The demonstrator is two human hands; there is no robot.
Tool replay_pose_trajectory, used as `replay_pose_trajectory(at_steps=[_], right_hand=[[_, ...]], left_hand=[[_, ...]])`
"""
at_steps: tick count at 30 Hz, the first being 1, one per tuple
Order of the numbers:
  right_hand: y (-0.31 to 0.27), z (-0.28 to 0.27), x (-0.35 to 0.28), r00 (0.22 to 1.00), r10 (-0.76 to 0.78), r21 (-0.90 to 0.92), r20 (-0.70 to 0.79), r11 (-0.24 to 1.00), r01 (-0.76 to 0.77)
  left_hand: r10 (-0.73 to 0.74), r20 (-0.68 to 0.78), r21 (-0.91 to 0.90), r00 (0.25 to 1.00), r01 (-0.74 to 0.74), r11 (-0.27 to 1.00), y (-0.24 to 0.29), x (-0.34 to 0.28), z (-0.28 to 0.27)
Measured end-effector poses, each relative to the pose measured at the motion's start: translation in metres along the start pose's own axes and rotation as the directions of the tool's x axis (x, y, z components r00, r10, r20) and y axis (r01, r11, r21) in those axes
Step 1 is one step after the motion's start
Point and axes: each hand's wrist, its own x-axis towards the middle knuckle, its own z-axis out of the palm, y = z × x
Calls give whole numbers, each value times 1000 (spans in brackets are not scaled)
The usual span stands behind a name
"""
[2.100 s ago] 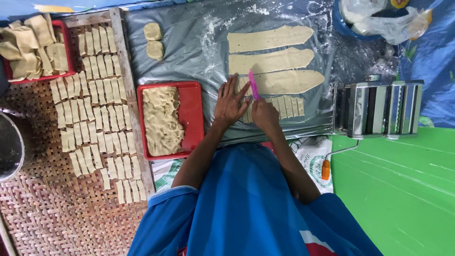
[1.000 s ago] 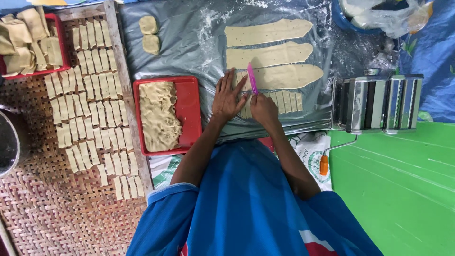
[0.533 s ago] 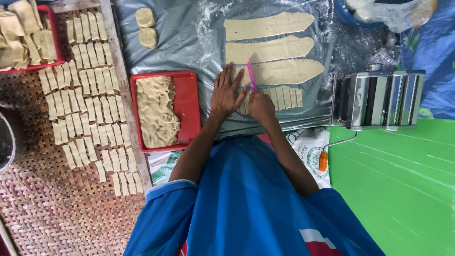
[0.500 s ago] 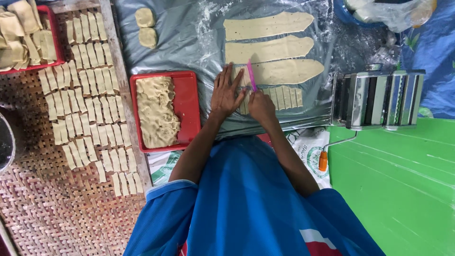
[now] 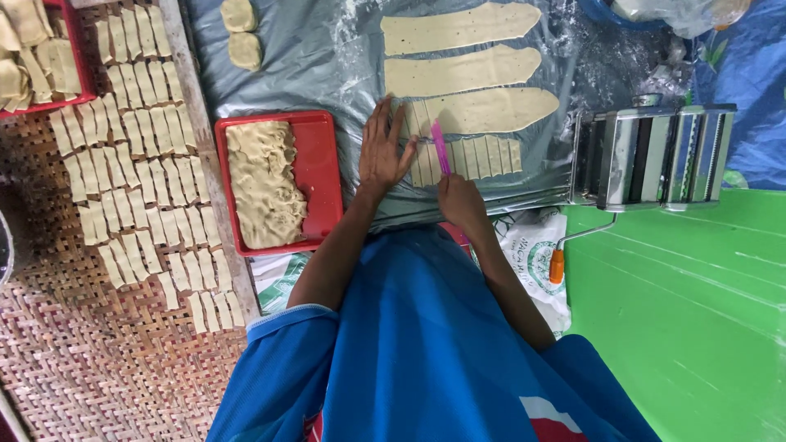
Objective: Cutting strips of flattened dough into smaller rectangular pieces using a plastic scraper.
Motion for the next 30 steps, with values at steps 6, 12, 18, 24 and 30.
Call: replay_pose_trajectory(at_steps=[6,12,18,24,30], right_hand=[[-16,-12,-19,997,58,-59,56,997,-55],[-31,-22,-24,992,108,-58,66,993,-104],[-6,1,34,999,28,-91,-21,995,-30],[-37,-9,42,996,-9,-85,-92,996,1],[-1,18,68,987,-23,-84,-159,996,10]], left_hand=[[-9,-107,-32,994,5,999,0,-2,-1],[-71,-225,-78,972,55,995,-8,-3,7],[-114,-194,-70,974,102,992,-3,-2,1],[-118,-167,-54,979,111,992,-3,-4,0],[-103,-181,-62,978,93,994,-3,-3,-1]])
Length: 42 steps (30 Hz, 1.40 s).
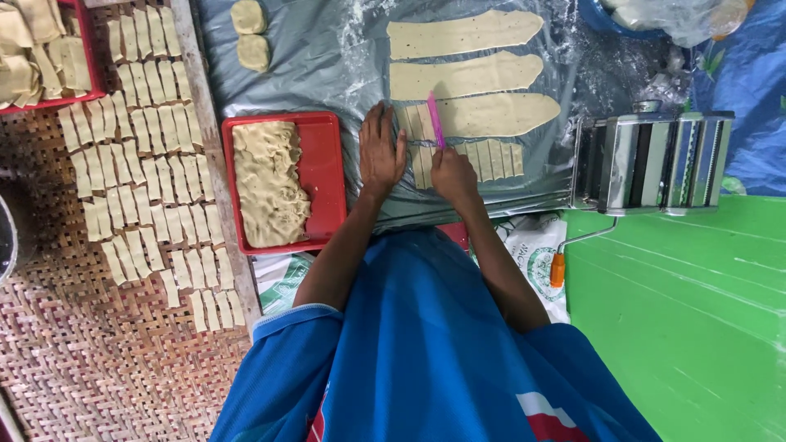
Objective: Cutting strips of flattened dough into smaller rectangular pieces using a plastic scraper.
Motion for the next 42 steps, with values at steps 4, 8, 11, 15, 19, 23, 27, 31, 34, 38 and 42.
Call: replay_pose_trajectory(at_steps=[4,8,11,15,19,23,27,31,34,38,42], right_hand=[[-6,-7,-6,1000,-10,38,3,999,10],[-8,-13,-13,999,26,27,30,999,-27],[-9,-16,-32,995,59,37,83,997,-62],[-15,-40,-67,993,43,134,112,989,-58],[-27,-64,-86,989,48,177,140,981,-73],[-31,-82,-89,997,66,325,34,943,-73],[-29,-85,-87,998,59,378,-7,924,-52],[4,-43,-51,998,-50,304,-48,951,63],[-1,-49,-46,991,-58,356,-122,929,98],[2,-52,-66,995,32,451,-92,892,13],[-11,-72,-99,989,146,492,-29,863,-112]], left_hand=[[3,20,5,1000,-3,1000,-2,1,2],[4,17,8,1000,-5,1000,-3,0,3],[7,12,9,1000,-7,1000,-3,0,4],[5,0,3,1000,-5,1000,-7,-1,9],[19,-6,4,1000,-19,1000,-7,-2,9],[21,10,21,1000,-22,1000,-4,0,7],[100,59,75,993,-104,992,8,1,-6],[169,149,71,974,-181,981,16,3,-12],[160,221,74,962,-180,981,11,11,-5],[220,296,68,929,-250,966,7,14,2],[172,330,71,928,-206,976,9,19,-2]])
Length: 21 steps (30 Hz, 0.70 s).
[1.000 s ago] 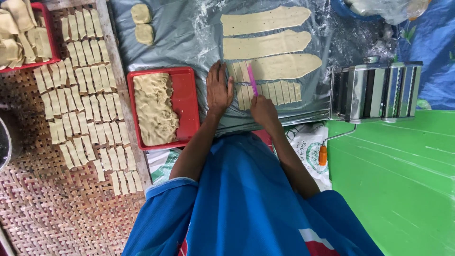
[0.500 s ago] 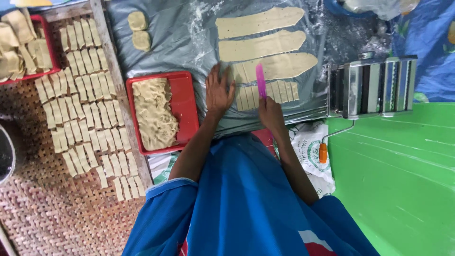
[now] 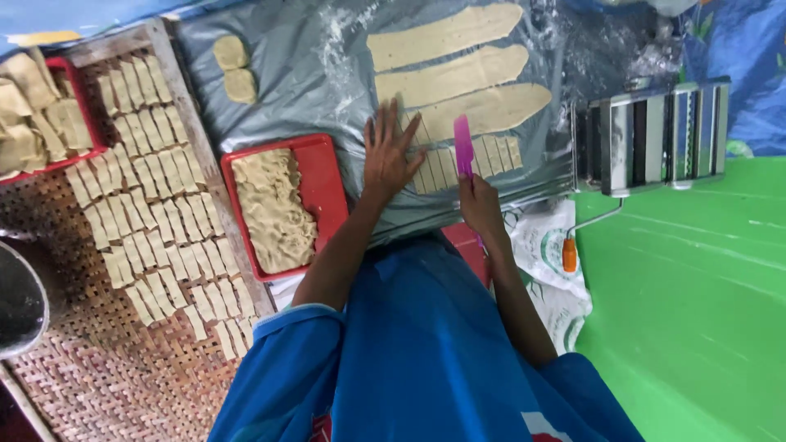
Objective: Cutting strips of flattened dough into smaller rectangular pieces using a plastic scraper.
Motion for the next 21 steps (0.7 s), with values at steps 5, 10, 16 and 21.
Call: replay_pose_trajectory(at_steps=[5,10,16,21], right_hand=[[7,-13,-10,1000,5,14,-14,1000,-5],[21,-36,2,998,-50,90,39,995,46],[25,-68,23,994,-88,70,66,994,84],[34,-88,43,983,-159,57,91,986,155]], left_hand=[[5,-22,-4,1000,-5,1000,-1,7,1],[33,-39,32,999,-31,999,-2,9,8],[0,-9,56,1000,1,998,5,11,9],[-26,-26,67,999,27,997,11,16,3]])
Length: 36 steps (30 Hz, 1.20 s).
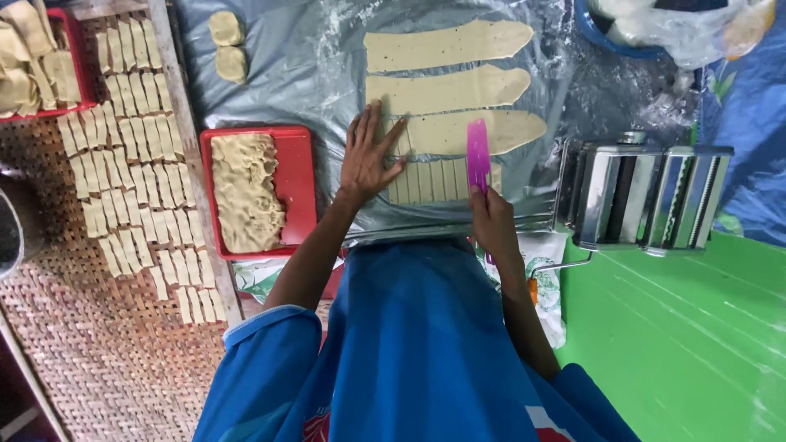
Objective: Cutting strips of flattened dough into smaller rectangular pieces using a plastic scraper.
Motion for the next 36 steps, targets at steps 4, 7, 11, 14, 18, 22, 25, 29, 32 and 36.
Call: replay_pose_trajectory(at_steps=[4,7,11,14,18,22,25,29,32,36], right_hand=[[-3,-16,0,999,19,15,36,1000,-19],[6,-19,1,999,-9,8,44,1000,8],[7,-21,2,998,-42,7,45,999,42],[1,-17,3,997,-61,20,40,998,60],[-7,-6,3,997,-72,18,33,997,71],[-20,12,6,992,-100,-52,79,993,104],[-7,40,25,984,-142,-116,108,981,154],[23,78,55,981,-162,-431,103,882,191],[14,80,63,985,65,-482,161,876,21],[18,88,66,985,61,-477,161,878,24]], left_hand=[[-9,13,-7,1000,9,1000,1,1,4],[-30,23,46,999,29,999,5,1,-2],[-48,50,61,998,45,997,6,2,-1],[-56,67,59,996,52,997,5,3,-4],[-174,76,27,982,172,985,6,1,-4],[-215,-73,-11,974,215,977,-2,-14,8],[-243,-209,-115,947,223,968,5,-16,11],[-190,-145,-101,971,176,979,20,-20,18],[-135,-154,-92,979,122,988,22,-22,21],[-76,-182,-111,980,56,992,23,-23,19]])
